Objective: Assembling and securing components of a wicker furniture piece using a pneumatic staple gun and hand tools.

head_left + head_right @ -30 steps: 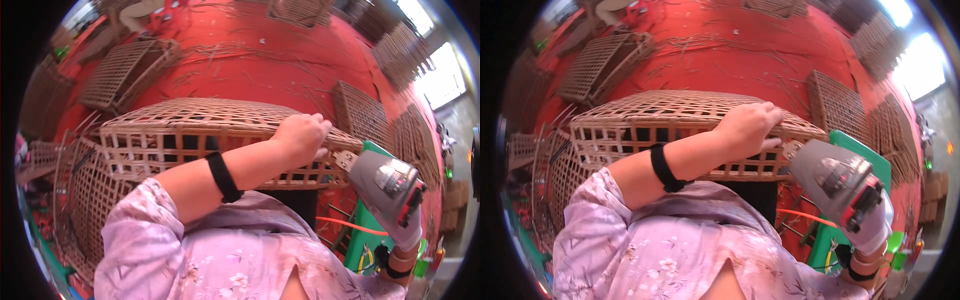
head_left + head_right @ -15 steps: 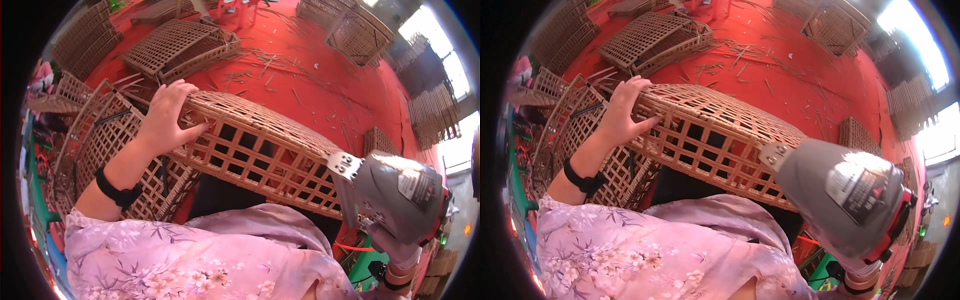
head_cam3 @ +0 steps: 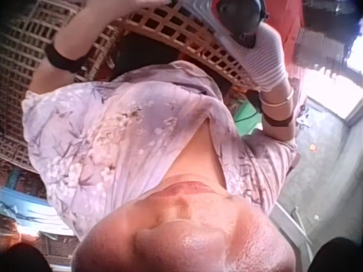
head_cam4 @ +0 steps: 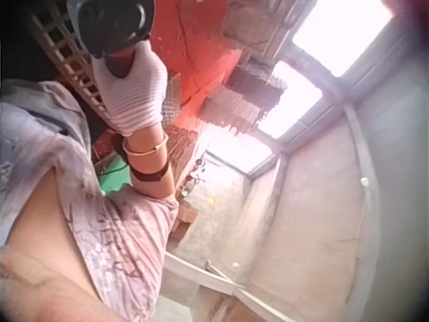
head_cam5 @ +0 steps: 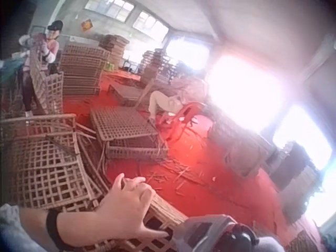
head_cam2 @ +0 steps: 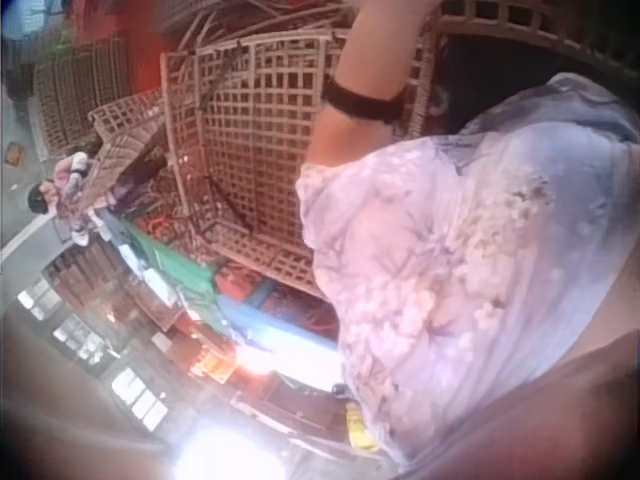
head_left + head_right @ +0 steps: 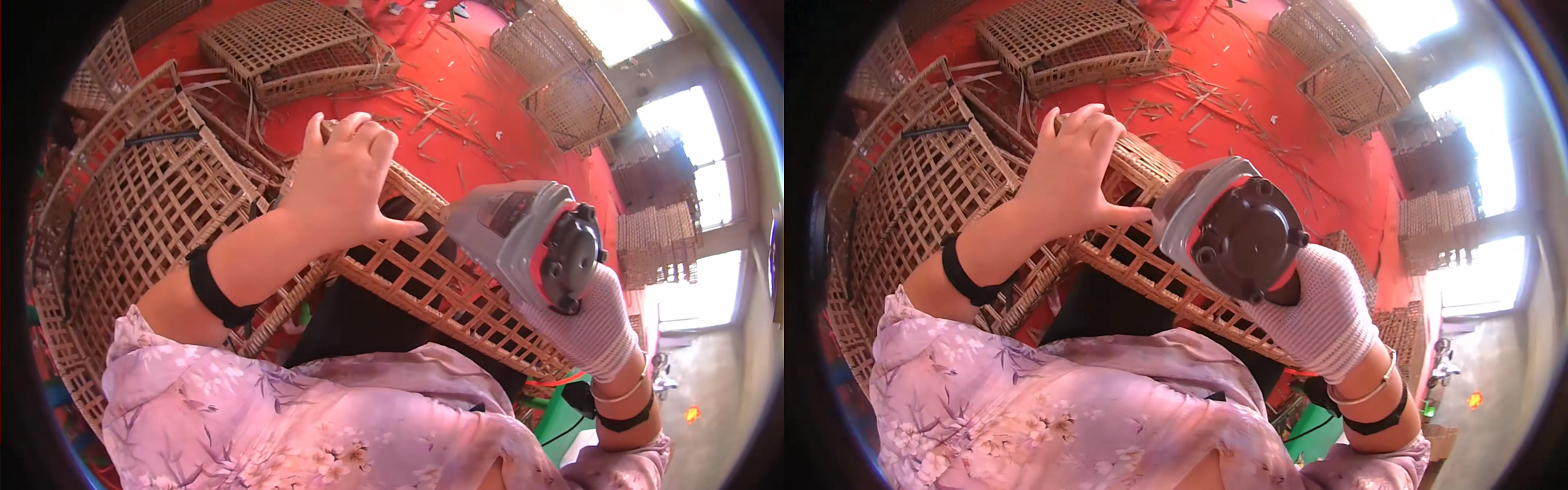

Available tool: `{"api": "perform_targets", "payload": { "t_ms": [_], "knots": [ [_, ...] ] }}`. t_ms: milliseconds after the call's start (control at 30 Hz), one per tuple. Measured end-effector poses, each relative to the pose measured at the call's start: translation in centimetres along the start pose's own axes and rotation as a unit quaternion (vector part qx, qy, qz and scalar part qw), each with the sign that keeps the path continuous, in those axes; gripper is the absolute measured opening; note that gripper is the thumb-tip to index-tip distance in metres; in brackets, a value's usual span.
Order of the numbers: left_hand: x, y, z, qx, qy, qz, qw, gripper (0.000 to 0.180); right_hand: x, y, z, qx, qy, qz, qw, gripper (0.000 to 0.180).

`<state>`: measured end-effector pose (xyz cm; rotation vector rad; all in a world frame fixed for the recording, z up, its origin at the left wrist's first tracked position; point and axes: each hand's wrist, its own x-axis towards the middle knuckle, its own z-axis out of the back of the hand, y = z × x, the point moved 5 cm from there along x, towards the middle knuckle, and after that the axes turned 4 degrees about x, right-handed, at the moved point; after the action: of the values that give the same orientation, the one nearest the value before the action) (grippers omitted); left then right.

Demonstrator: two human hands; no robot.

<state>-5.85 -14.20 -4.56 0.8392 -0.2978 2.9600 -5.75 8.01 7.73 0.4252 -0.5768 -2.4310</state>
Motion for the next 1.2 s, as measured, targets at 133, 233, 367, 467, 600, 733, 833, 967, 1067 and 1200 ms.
{"api": "perform_targets", "payload": {
  "t_ms": [133, 233, 367, 467, 600, 733, 833, 967, 1067, 1200],
  "knots": [
    [-0.1, 0.2, -0.2, -0.028, -0.008, 0.017, 0.999, 0.076, 0.4, 1.5, -0.6, -0.034, -0.021, 0.034, 0.999, 0.029],
    [0.0, 0.4, -0.4, -0.048, -0.038, 0.015, 0.998, 0.073, 0.3, 1.6, -1.1, -0.098, -0.020, 0.036, 0.994, 0.030],
    [-0.4, -0.2, -0.9, -0.089, -0.069, -0.039, 0.993, 0.061, 0.1, 2.3, -1.7, -0.115, -0.071, 0.040, 0.990, 0.024],
    [-0.2, -0.3, -1.1, -0.178, -0.059, -0.124, 0.974, 0.048, -0.1, 2.2, -1.8, -0.110, -0.071, 0.030, 0.991, 0.024],
    [1.7, 1.7, -0.6, -0.275, 0.024, -0.246, 0.929, 0.026, -0.1, 1.8, -1.6, -0.084, -0.062, 0.012, 0.994, 0.024],
    [2.6, 1.5, -0.1, -0.292, 0.039, -0.269, 0.917, 0.019, -0.3, 1.8, -1.2, -0.079, -0.068, 0.016, 0.994, 0.023],
    [2.5, 1.5, -0.6, -0.270, -0.012, -0.279, 0.922, 0.016, -0.4, 1.7, -1.1, -0.086, -0.072, 0.022, 0.993, 0.022],
    [2.6, 1.4, -0.6, -0.276, -0.024, -0.277, 0.920, 0.017, -0.6, 1.8, -1.2, -0.116, -0.077, 0.019, 0.990, 0.022],
    [2.7, 1.2, -0.1, -0.277, -0.004, -0.261, 0.925, 0.017, -0.5, 2.2, -1.1, -0.089, -0.072, 0.022, 0.993, 0.023],
    [1.9, 0.9, -0.8, -0.260, -0.024, -0.242, 0.934, 0.023, -0.2, 2.0, -1.2, -0.084, -0.078, 0.035, 0.993, 0.024]
  ]
}}
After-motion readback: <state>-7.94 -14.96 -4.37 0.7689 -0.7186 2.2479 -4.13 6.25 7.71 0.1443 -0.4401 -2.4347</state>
